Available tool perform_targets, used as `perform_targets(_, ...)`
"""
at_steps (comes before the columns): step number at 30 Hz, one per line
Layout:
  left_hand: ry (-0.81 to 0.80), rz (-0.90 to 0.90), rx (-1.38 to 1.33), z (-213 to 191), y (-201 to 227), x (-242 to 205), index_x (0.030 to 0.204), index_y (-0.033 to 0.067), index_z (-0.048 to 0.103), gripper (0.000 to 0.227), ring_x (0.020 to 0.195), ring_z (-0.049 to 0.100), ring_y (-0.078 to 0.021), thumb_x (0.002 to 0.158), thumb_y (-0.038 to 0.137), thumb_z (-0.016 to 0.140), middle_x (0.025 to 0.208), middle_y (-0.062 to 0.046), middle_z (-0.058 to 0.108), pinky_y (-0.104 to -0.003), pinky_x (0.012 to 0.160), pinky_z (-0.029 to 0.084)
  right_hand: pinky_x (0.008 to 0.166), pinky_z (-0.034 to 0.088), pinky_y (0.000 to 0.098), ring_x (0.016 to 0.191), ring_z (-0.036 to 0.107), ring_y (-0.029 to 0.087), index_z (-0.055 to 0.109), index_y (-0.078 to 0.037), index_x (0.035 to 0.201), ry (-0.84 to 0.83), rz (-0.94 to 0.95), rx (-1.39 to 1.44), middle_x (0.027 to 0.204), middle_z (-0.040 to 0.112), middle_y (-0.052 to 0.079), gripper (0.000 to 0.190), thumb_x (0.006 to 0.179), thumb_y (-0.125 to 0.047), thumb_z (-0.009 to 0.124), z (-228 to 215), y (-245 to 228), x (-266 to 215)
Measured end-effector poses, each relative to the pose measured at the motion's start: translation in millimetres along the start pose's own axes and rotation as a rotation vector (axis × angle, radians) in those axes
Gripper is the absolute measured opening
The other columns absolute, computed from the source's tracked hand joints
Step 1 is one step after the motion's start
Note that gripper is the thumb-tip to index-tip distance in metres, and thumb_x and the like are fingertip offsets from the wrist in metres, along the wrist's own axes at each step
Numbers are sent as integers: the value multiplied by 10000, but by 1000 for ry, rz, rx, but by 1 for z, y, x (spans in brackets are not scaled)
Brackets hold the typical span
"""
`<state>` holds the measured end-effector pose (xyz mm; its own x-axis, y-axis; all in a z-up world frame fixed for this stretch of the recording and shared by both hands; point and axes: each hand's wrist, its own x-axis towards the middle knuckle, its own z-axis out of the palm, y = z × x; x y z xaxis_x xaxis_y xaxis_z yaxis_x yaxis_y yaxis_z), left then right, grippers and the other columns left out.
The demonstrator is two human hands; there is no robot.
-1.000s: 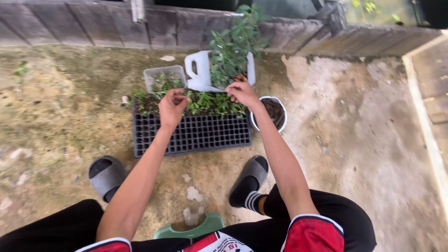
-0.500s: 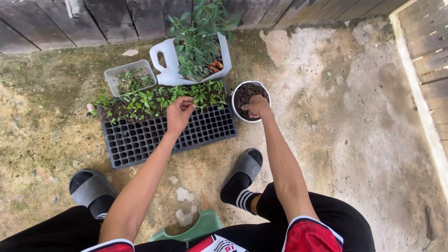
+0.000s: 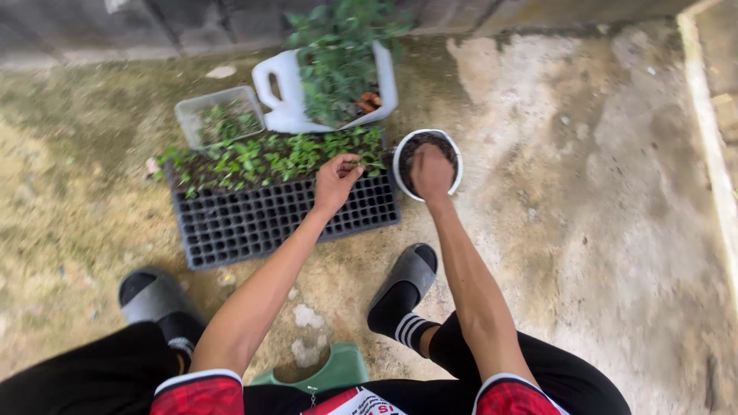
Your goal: Transplanting small seedlings into a seedling tray using a spoon and soil.
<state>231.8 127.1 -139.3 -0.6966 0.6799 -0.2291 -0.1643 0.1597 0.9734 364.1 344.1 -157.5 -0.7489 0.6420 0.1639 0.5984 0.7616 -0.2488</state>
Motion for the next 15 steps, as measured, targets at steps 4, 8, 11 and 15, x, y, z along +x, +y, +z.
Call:
perform_targets(4, 149, 10, -18, -44, -19, -13, 1237, 12, 673, 222, 990, 707, -267, 1033, 101, 663, 1066, -187, 721, -481, 832, 580, 704, 565, 445, 767, 707, 356, 647, -117, 954, 275, -110, 143, 773, 650, 126, 101, 1011, -146, 569, -2, -37, 7)
perform_targets(8, 317, -12, -19, -91, -37, -30, 1216, 16, 662, 199, 966, 686, -209, 1043, 113, 643, 1055, -158, 717, -448, 806, 567, 655, 528, 391, 639, 636, 309, 614, -106, 881, 242, -106, 587, 628, 576, 85, 223, 1077, -114, 506, 0, -119, 2)
perform_targets(11, 411, -37, -6, -127, -43, -44, 1200, 15, 653, 186, 967, 672, -201, 1043, 114, 638, 1062, -159, 709, -454, 804, 561, 632, 533, 406, 641, 679, 303, 656, -99, 885, 189, -88, 754, 637, 669, 117, 183, 1036, -121, 554, 24, -185, -9)
perform_targets(15, 648, -100, 50, -172, -66, -54, 1085, 90, 685, 115, 856, 660, -132, 973, 119, 691, 934, -48, 685, -381, 731, 550, 571, 558, 302, 552, 680, 180, 683, -75, 887, -58, -9, 1041, 659, 704, 108, 212, 1038, -112, 539, 62, -252, -32)
